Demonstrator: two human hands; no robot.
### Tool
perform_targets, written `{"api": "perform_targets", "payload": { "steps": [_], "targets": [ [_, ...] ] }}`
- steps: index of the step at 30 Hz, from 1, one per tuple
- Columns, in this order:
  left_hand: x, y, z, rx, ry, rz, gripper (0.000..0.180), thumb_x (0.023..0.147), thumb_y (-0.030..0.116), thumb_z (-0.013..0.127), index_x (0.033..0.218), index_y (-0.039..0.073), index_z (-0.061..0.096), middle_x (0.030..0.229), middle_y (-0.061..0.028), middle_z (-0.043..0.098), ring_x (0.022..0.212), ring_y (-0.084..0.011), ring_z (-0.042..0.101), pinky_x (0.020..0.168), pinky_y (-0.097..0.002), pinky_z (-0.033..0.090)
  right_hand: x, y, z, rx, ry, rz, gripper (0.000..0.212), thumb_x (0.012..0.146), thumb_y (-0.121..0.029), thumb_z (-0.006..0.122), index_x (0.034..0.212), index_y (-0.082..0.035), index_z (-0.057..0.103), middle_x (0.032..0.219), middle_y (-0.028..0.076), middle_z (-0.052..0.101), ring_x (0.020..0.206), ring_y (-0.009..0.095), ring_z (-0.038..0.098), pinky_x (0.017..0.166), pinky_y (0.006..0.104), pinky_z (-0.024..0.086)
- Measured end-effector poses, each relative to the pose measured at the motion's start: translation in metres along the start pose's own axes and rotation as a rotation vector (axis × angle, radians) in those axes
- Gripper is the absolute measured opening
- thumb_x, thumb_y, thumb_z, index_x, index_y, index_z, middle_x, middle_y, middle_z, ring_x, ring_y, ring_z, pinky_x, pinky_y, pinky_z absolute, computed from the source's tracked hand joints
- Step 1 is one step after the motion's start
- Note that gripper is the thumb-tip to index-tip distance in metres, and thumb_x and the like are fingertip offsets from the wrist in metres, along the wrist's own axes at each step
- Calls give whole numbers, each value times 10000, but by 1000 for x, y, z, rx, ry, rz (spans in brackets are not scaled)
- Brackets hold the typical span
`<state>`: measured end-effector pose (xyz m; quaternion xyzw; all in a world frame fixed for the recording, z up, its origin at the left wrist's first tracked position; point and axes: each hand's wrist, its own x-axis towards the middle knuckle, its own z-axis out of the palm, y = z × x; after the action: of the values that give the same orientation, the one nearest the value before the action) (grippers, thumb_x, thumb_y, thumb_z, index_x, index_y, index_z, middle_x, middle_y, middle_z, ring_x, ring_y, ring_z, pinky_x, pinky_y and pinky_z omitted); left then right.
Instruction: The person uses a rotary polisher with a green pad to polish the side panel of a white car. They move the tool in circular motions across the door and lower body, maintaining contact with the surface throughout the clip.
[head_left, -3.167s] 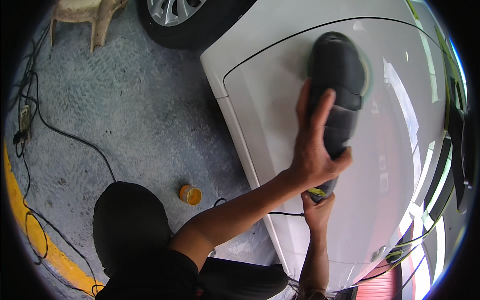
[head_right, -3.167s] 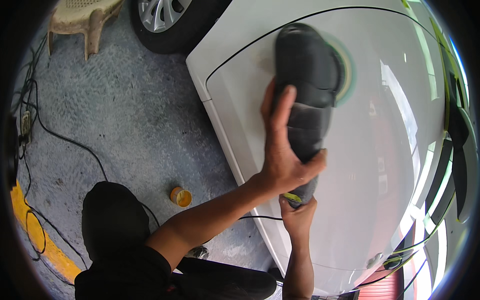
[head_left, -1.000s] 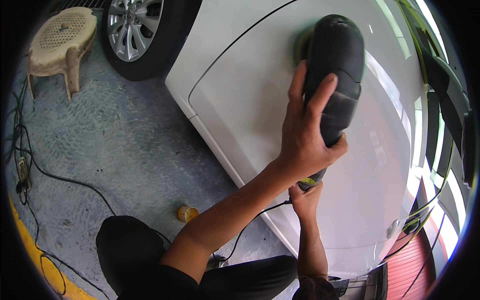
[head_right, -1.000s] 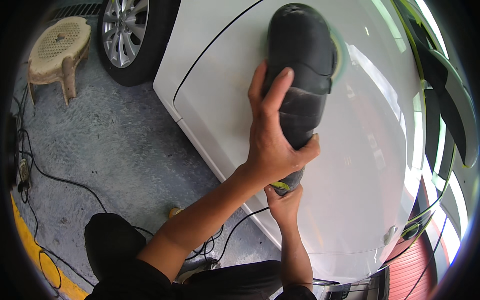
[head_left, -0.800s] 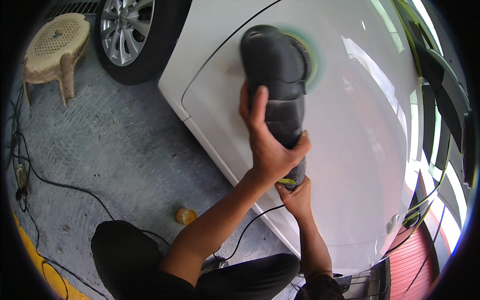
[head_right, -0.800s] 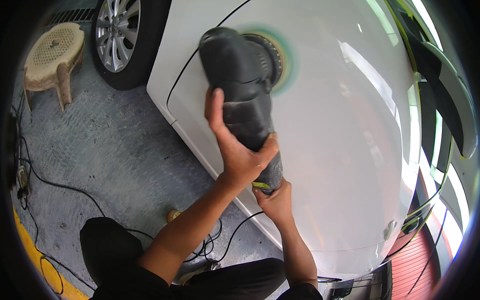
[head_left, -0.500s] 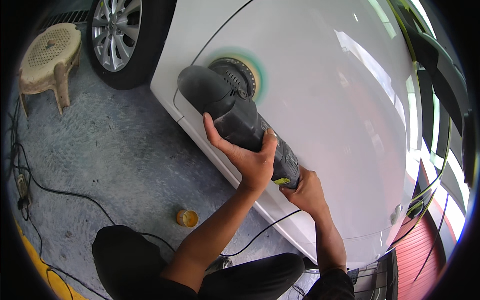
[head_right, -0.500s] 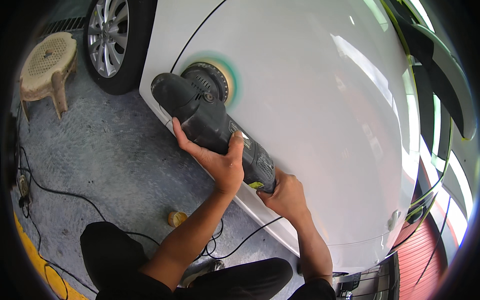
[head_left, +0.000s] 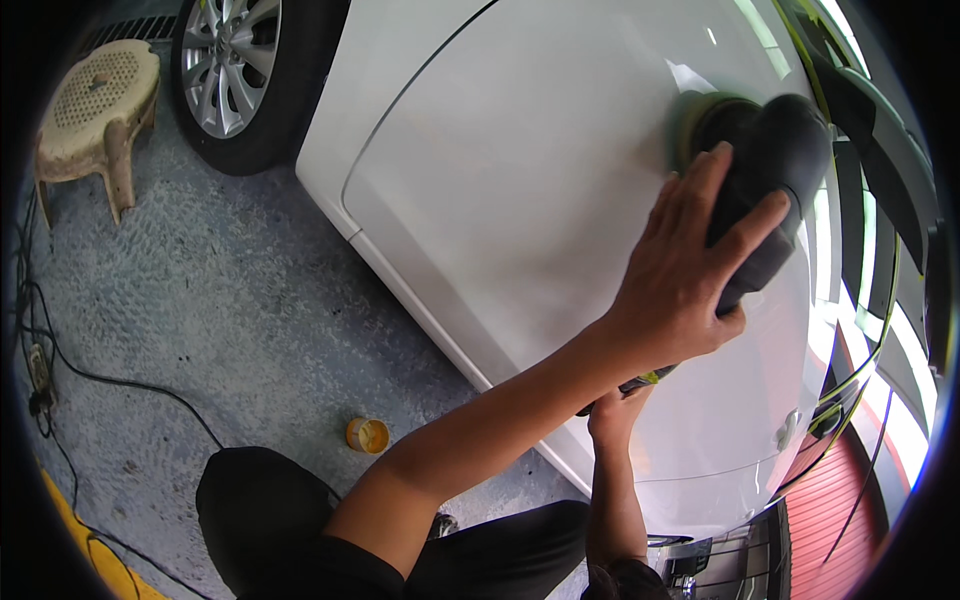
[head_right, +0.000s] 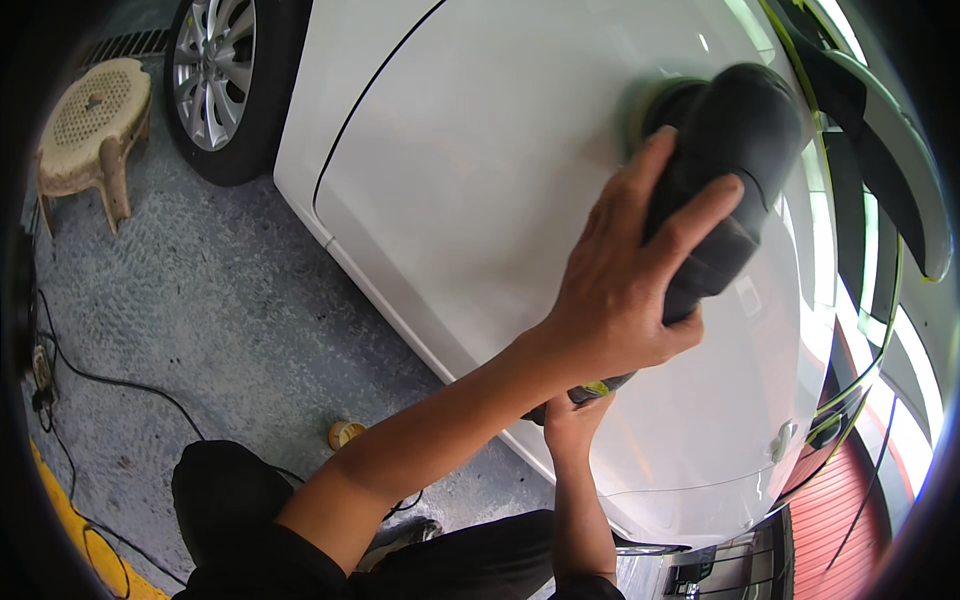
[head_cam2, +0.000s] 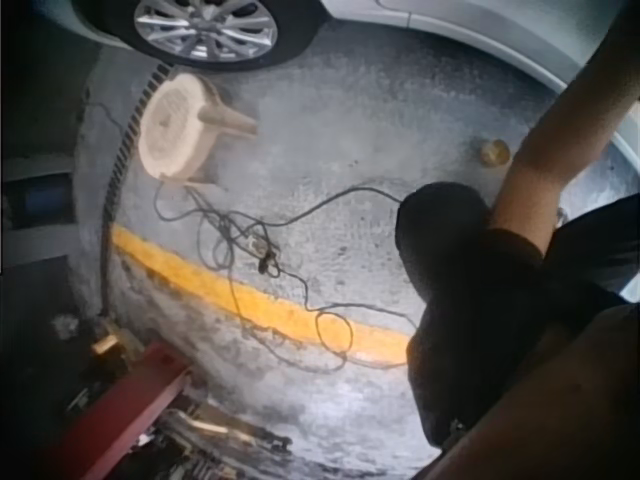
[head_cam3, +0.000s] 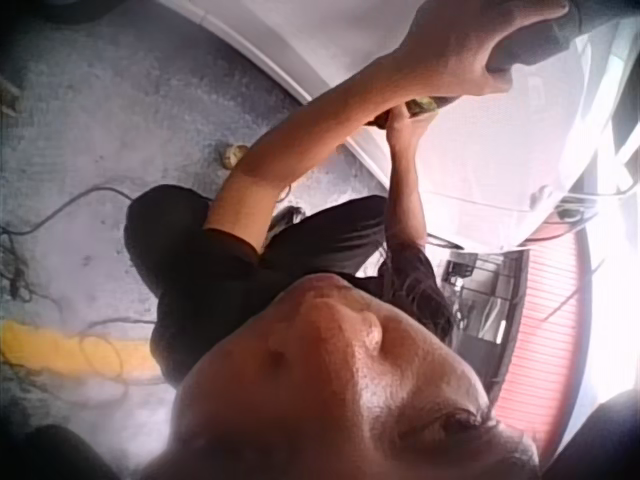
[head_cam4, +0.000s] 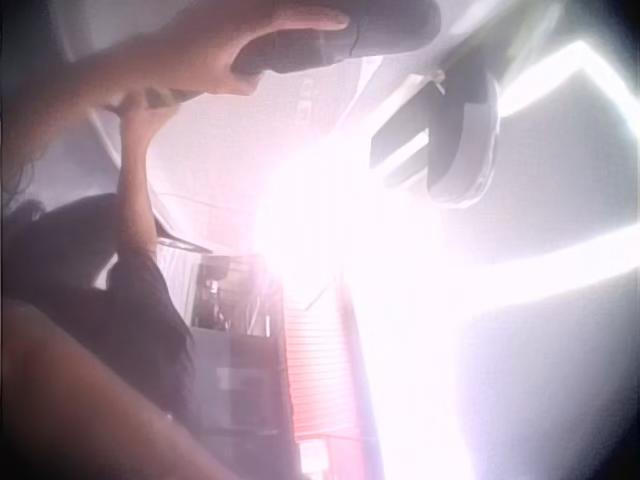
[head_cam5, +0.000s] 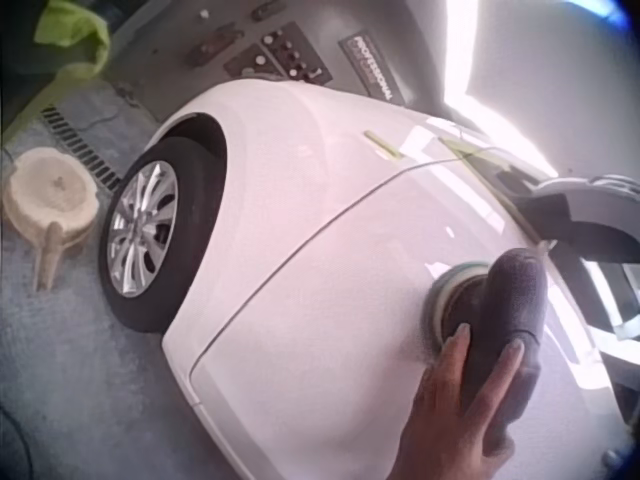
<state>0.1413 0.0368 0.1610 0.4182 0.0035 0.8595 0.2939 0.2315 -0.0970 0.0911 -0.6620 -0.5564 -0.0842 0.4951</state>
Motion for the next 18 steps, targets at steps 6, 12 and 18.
{"api": "perform_targets", "payload": {
  "steps": [6,12,18],
  "targets": [
    [-5,-19,-45,116,183,-11,1087,636,19,805,1597,106,304,1593,-330,199,1439,-503,345,1092,-527,467,14,-25,8,-106,-396,274,105,850,-47,707,830,27,636,743,18,648,637,74,562,564,268,453],
    [-33,-28,-69,166,301,-128,1111,672,6,750,1616,53,166,1568,-266,235,1420,-391,351,1159,-492,365,14,-26,15,-208,-525,211,79,809,-10,699,855,25,646,733,8,644,663,80,560,600,282,475],
    [-68,-8,-77,94,620,-511,1120,763,-31,710,1643,105,31,1495,-279,293,1322,-359,461,1061,-446,518,35,-45,-3,-641,-721,133,399,721,-168,824,1065,-14,694,850,221,734,823,420,711,776,447,560]
  ]
}}
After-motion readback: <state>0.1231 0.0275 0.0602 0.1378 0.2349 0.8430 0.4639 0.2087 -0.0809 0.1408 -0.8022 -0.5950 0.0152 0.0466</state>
